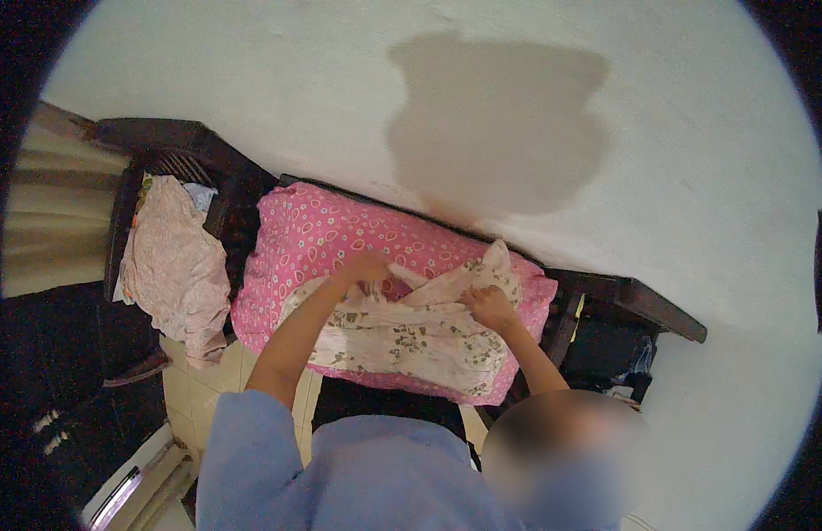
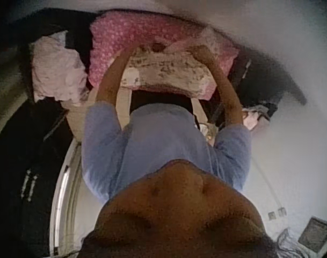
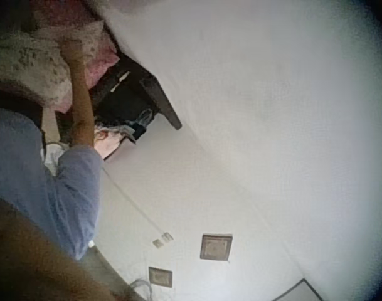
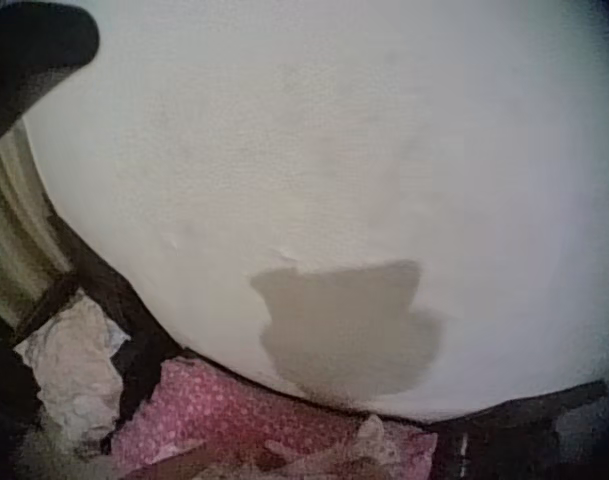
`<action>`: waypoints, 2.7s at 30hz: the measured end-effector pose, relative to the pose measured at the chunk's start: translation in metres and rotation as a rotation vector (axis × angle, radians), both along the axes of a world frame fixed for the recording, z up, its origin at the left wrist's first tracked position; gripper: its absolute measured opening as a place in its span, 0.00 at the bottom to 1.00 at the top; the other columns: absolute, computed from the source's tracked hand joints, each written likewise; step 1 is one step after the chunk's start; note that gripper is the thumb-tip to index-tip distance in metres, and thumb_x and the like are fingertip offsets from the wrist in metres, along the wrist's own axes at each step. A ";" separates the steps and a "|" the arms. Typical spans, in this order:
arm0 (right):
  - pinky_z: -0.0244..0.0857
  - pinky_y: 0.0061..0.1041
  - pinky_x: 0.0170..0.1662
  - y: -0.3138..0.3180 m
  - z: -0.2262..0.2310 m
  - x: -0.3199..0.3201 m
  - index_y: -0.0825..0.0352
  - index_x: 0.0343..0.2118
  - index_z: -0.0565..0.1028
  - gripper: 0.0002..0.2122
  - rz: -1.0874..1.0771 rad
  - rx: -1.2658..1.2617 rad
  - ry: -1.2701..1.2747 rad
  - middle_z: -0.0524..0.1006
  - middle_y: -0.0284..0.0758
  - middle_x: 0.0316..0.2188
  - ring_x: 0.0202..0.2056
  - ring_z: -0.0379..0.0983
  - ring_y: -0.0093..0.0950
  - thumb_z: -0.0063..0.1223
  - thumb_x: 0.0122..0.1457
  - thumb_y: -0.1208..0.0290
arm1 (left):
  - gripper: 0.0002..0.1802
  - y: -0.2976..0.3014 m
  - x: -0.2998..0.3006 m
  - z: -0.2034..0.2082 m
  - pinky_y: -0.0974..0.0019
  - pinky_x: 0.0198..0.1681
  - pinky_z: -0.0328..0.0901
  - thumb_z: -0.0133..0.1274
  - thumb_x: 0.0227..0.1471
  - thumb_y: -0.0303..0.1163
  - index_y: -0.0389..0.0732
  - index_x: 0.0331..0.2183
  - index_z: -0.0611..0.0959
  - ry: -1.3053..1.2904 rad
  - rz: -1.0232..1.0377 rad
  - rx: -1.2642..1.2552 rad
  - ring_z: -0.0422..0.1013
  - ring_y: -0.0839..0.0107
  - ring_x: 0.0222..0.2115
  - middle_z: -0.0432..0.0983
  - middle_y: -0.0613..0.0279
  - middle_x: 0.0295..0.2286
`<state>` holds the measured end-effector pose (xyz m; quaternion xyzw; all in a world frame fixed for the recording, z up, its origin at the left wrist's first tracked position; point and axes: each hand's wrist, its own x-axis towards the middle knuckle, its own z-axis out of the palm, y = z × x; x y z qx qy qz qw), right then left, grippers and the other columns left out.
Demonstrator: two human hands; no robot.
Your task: The person folds a light pink garment and a floral-patterned garment on a pink patterned cushion placed on a wooden bench. The person smooths and aligns each item, then stacks the folded garments on the bench.
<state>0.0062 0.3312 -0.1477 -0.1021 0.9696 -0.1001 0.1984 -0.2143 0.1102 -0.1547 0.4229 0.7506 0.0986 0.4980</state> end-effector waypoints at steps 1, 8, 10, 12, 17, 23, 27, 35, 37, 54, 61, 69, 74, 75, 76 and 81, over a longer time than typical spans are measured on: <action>0.61 0.32 0.36 0.001 0.005 0.000 0.64 0.28 0.69 0.12 -0.003 -0.007 0.055 0.69 0.33 0.32 0.32 0.68 0.31 0.51 0.35 0.73 | 0.21 -0.011 -0.008 -0.005 0.58 0.29 0.65 0.49 0.36 0.41 0.37 0.32 0.75 0.051 0.268 0.084 0.70 0.56 0.27 0.73 0.51 0.27; 0.62 0.33 0.32 0.011 0.045 -0.022 0.63 0.29 0.69 0.16 -0.169 -0.208 0.383 0.72 0.37 0.24 0.28 0.69 0.37 0.53 0.32 0.74 | 0.10 -0.092 -0.078 0.016 0.70 0.17 0.60 0.52 0.39 0.32 0.37 0.26 0.75 -0.250 1.743 0.479 0.65 0.73 0.16 0.69 0.64 0.19; 0.62 0.34 0.30 0.020 0.048 -0.027 0.64 0.30 0.68 0.16 -0.292 -0.181 0.366 0.72 0.39 0.22 0.26 0.69 0.39 0.53 0.32 0.75 | 0.10 -0.101 -0.087 0.053 0.72 0.19 0.60 0.53 0.39 0.33 0.37 0.26 0.74 -0.257 1.666 0.426 0.64 0.75 0.17 0.69 0.65 0.19; 0.62 0.35 0.27 0.030 0.062 -0.038 0.64 0.31 0.67 0.17 -0.409 -0.129 0.423 0.71 0.39 0.20 0.25 0.69 0.40 0.52 0.33 0.75 | 0.12 -0.111 -0.091 0.079 0.73 0.23 0.60 0.55 0.39 0.34 0.37 0.26 0.74 -0.349 1.635 0.481 0.64 0.76 0.19 0.68 0.66 0.19; 0.61 0.35 0.25 0.047 0.070 -0.053 0.63 0.32 0.65 0.17 -0.513 0.054 0.386 0.72 0.38 0.20 0.24 0.69 0.38 0.52 0.33 0.75 | 0.14 -0.109 -0.071 0.128 0.73 0.30 0.61 0.53 0.43 0.34 0.35 0.30 0.73 0.111 1.453 0.857 0.65 0.77 0.25 0.70 0.64 0.26; 0.60 0.31 0.27 0.034 0.101 0.024 0.63 0.32 0.66 0.18 -0.227 0.219 0.399 0.72 0.37 0.21 0.25 0.70 0.34 0.54 0.32 0.73 | 0.12 -0.182 0.064 0.123 0.72 0.38 0.58 0.45 0.48 0.28 0.33 0.36 0.72 0.417 1.490 1.009 0.64 0.75 0.33 0.69 0.61 0.33; 0.60 0.33 0.31 -0.010 0.080 0.094 0.63 0.37 0.66 0.21 -0.144 0.120 -0.034 0.71 0.37 0.25 0.28 0.69 0.35 0.55 0.35 0.69 | 0.17 -0.260 0.172 0.064 0.70 0.40 0.59 0.45 0.48 0.32 0.32 0.39 0.68 -0.082 2.109 0.602 0.63 0.68 0.34 0.67 0.58 0.32; 0.60 0.31 0.42 -0.023 0.042 0.050 0.63 0.41 0.65 0.18 -0.403 -0.140 0.180 0.66 0.41 0.41 0.42 0.63 0.39 0.49 0.47 0.65 | 0.13 -0.234 0.148 0.027 0.64 0.36 0.59 0.47 0.44 0.29 0.34 0.35 0.72 0.528 1.339 0.448 0.63 0.63 0.35 0.67 0.53 0.31; 0.59 0.31 0.43 -0.019 0.029 0.025 0.63 0.42 0.66 0.17 -0.306 -0.007 0.417 0.64 0.39 0.45 0.43 0.62 0.41 0.48 0.47 0.66 | 0.15 -0.215 0.103 0.003 0.63 0.37 0.59 0.47 0.44 0.33 0.35 0.36 0.72 0.402 1.353 0.459 0.65 0.61 0.35 0.68 0.50 0.33; 0.57 0.31 0.24 0.039 0.001 0.033 0.67 0.22 0.69 0.09 -0.503 -0.351 0.021 0.67 0.40 0.15 0.20 0.66 0.36 0.44 0.50 0.65 | 0.18 -0.252 0.009 0.000 0.55 0.40 0.59 0.46 0.42 0.42 0.42 0.35 0.75 1.104 0.720 -0.561 0.68 0.54 0.36 0.70 0.50 0.31; 0.57 0.28 0.23 0.035 0.004 0.017 0.68 0.21 0.69 0.08 -0.507 -0.470 0.178 0.68 0.41 0.17 0.20 0.66 0.34 0.46 0.49 0.68 | 0.25 -0.166 0.004 -0.024 0.57 0.35 0.62 0.40 0.45 0.49 0.35 0.30 0.76 0.423 0.943 -0.173 0.69 0.53 0.32 0.72 0.46 0.29; 0.56 0.27 0.23 0.064 -0.007 0.026 0.69 0.24 0.70 0.09 -0.686 -0.339 0.073 0.68 0.39 0.14 0.18 0.65 0.31 0.47 0.49 0.67 | 0.16 -0.142 -0.017 -0.037 0.66 0.24 0.60 0.47 0.45 0.40 0.34 0.24 0.76 0.550 1.525 0.470 0.67 0.66 0.19 0.71 0.56 0.17; 0.58 0.26 0.23 0.066 -0.021 0.025 0.67 0.28 0.72 0.11 -0.742 -0.315 0.090 0.69 0.38 0.15 0.18 0.66 0.27 0.48 0.49 0.64 | 0.14 -0.148 -0.040 -0.079 0.70 0.26 0.61 0.50 0.44 0.38 0.37 0.27 0.77 0.352 1.561 0.421 0.67 0.71 0.21 0.73 0.57 0.23; 0.58 0.26 0.24 0.071 -0.033 0.030 0.67 0.29 0.72 0.11 -0.744 -0.330 0.105 0.70 0.38 0.15 0.18 0.66 0.27 0.48 0.49 0.63 | 0.13 -0.148 -0.049 -0.091 0.71 0.27 0.62 0.51 0.43 0.38 0.37 0.28 0.77 0.404 1.491 0.428 0.68 0.72 0.22 0.73 0.57 0.24; 0.59 0.25 0.24 0.071 -0.032 0.027 0.66 0.30 0.73 0.12 -0.736 -0.343 0.116 0.71 0.37 0.16 0.19 0.67 0.26 0.49 0.49 0.63 | 0.13 -0.147 -0.053 -0.094 0.72 0.28 0.62 0.51 0.43 0.37 0.38 0.30 0.77 0.536 1.338 0.426 0.68 0.73 0.23 0.73 0.57 0.25; 0.61 0.25 0.28 0.087 -0.014 0.025 0.64 0.35 0.73 0.15 -0.624 -0.436 -0.110 0.73 0.38 0.20 0.24 0.69 0.27 0.52 0.46 0.62 | 0.10 -0.144 -0.057 -0.092 0.76 0.27 0.62 0.49 0.44 0.30 0.39 0.32 0.78 0.142 1.427 0.424 0.68 0.75 0.24 0.74 0.60 0.26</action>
